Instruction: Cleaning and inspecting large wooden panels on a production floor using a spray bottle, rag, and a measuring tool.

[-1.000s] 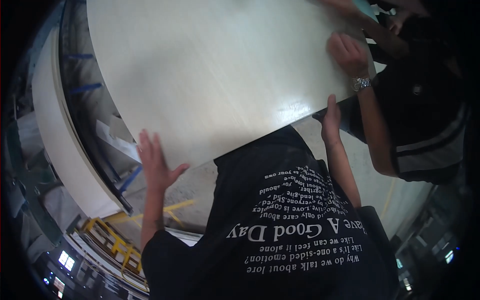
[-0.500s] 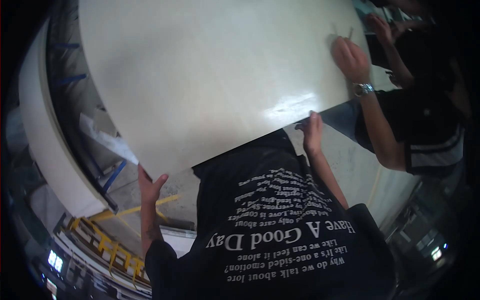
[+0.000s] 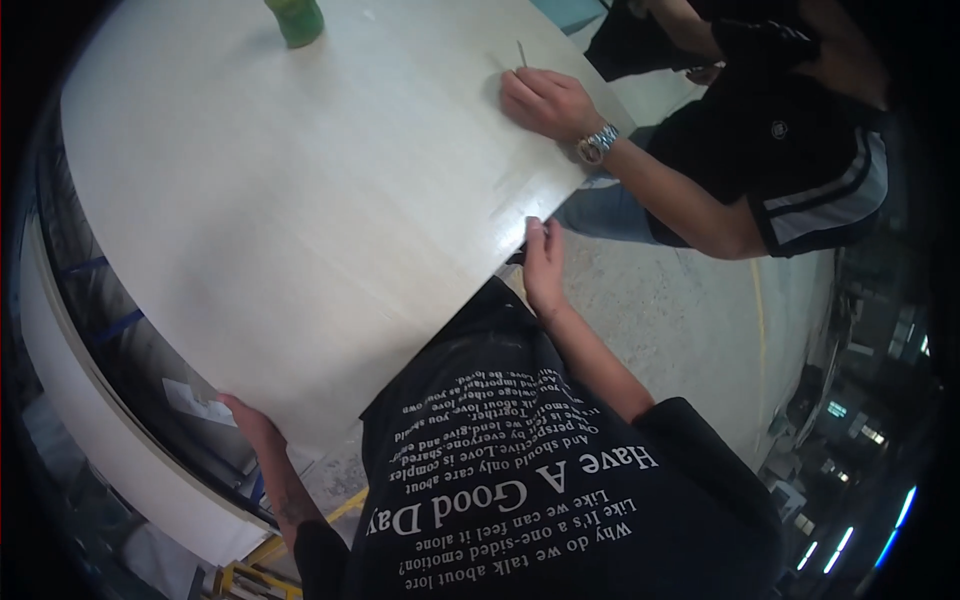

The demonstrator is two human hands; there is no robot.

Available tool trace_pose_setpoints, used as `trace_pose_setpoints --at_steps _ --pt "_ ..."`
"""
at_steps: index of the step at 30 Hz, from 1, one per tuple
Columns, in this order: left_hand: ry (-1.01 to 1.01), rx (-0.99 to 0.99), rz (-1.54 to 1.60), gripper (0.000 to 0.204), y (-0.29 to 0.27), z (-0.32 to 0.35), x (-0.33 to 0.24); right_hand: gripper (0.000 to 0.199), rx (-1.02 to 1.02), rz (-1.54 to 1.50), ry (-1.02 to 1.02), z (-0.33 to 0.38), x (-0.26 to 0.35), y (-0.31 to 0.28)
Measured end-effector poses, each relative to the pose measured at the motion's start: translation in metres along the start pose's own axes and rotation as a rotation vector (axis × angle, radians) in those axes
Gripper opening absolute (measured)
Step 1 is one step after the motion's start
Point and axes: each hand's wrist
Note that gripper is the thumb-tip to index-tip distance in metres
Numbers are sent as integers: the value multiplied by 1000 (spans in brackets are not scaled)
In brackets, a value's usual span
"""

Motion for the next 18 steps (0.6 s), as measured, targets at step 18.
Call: trace_pose_setpoints --at_steps 18 --pt "41 150 165 74 1 -19 1 43 127 -153 96 -8 -2 1"
Point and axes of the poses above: each hand's wrist, its own z-axis away from the middle knuckle, its own y-axis out of the palm, x = y × z, and after that the axes turned 8 degrees about -z, right-handed
